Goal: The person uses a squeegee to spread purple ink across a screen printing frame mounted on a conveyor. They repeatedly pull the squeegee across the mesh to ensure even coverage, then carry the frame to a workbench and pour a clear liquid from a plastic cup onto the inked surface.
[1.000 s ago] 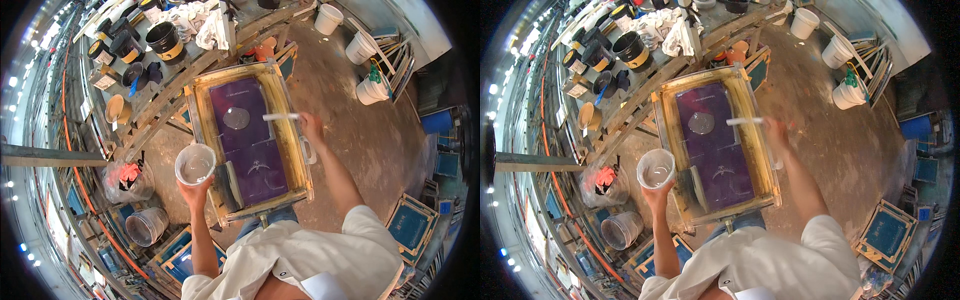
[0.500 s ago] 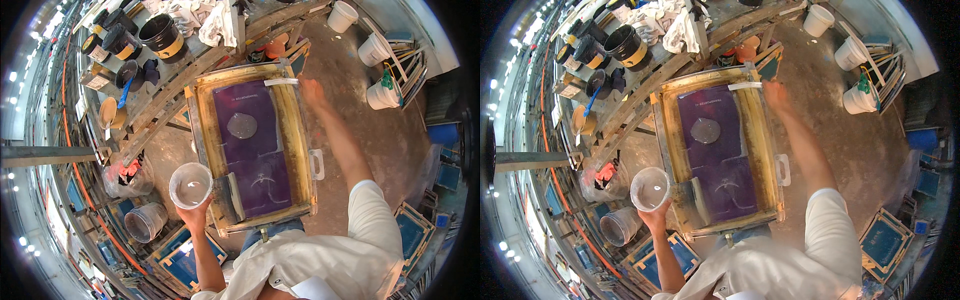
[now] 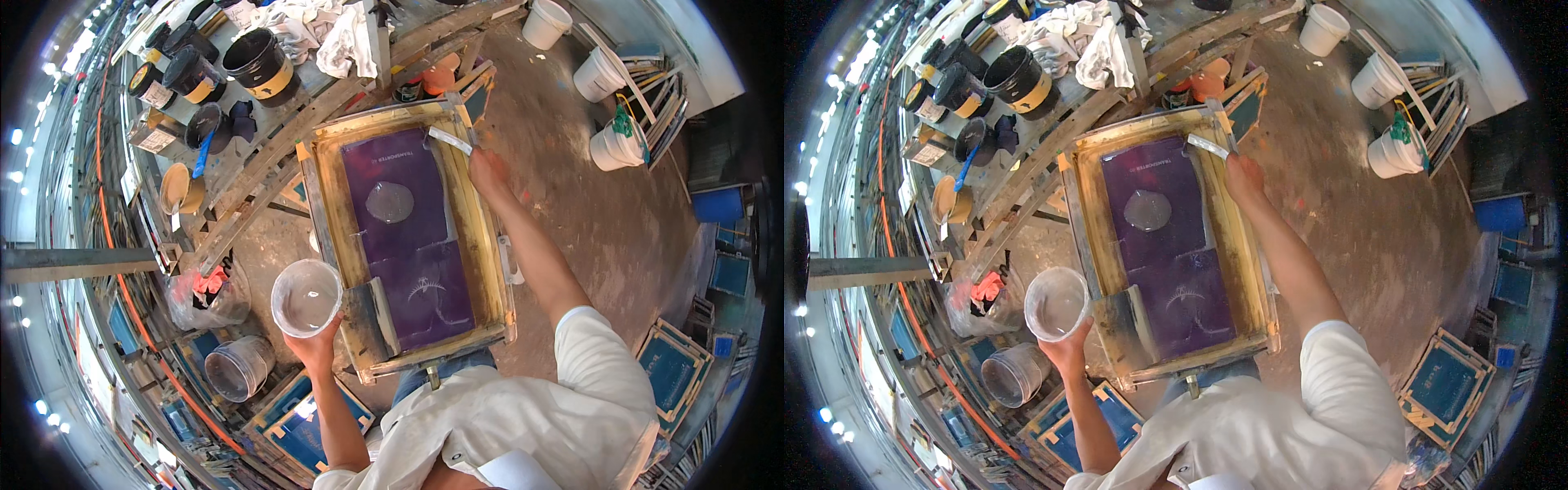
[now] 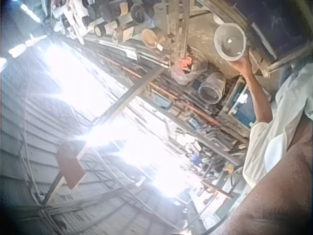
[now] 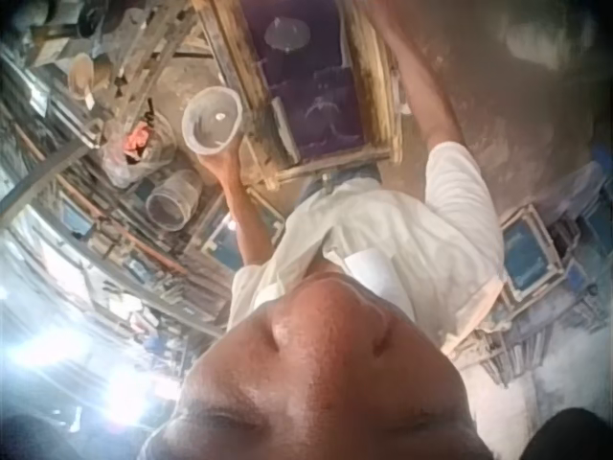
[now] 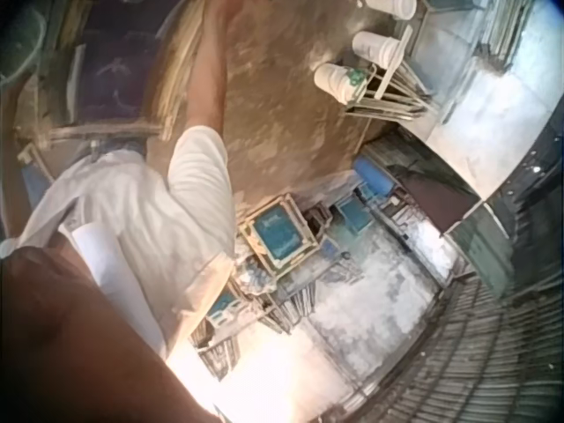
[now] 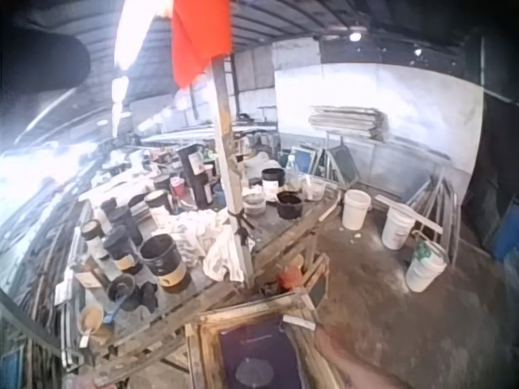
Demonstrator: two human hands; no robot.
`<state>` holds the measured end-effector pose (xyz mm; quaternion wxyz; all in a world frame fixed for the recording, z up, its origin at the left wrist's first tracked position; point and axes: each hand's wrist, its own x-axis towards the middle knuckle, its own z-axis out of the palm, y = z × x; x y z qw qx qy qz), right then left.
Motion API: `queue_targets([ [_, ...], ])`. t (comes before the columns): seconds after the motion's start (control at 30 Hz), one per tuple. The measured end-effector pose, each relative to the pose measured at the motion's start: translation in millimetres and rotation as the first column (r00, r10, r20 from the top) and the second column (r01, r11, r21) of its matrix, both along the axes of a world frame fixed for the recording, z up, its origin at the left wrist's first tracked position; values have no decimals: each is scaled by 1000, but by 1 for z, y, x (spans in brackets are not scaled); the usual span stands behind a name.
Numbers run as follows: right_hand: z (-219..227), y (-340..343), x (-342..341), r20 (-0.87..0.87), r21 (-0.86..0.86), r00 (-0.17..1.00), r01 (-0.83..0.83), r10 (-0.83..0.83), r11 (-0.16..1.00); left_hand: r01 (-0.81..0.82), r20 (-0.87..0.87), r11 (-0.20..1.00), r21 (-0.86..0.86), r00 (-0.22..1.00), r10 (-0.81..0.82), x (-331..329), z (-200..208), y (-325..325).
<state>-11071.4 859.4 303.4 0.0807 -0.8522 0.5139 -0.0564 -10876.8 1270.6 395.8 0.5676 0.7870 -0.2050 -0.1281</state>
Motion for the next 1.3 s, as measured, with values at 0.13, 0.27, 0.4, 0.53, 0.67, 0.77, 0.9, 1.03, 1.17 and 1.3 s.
queue_targets([
  [0.13,-17,22,-25,41,-21,998,-48,49,999,54,-24,998,11,998,-54,4,-5,4],
  [0.27,-35,53,-50,80,-26,997,-5,7,1000,173,4,984,49,985,-173,12,-12,-10],
  [0.4,-36,92,-72,42,-7,999,34,-33,999,231,48,973,23,971,-232,22,-29,-31],
  [0.53,-34,139,-98,53,35,996,76,-78,996,331,17,942,-43,943,-331,24,-39,-49],
  [0.67,-18,191,-115,157,139,967,180,-202,974,421,-6,907,-20,907,-421,20,-40,-57],
  [0.77,-33,232,-106,233,237,871,380,-432,894,411,52,912,22,910,-411,16,-38,-61],
  [0.9,-53,265,-51,310,454,689,498,-655,738,314,136,946,77,937,-322,10,-46,-57],
  [1.03,-65,273,-1,459,397,634,480,-622,782,229,275,946,230,917,-289,6,-45,-55],
  [1.17,-42,255,22,362,899,210,180,-908,400,245,499,934,260,794,-347,16,-53,-69],
  [1.3,10,237,-14,338,939,239,-28,-910,342,205,565,884,420,703,-432,11,-47,-94],
])
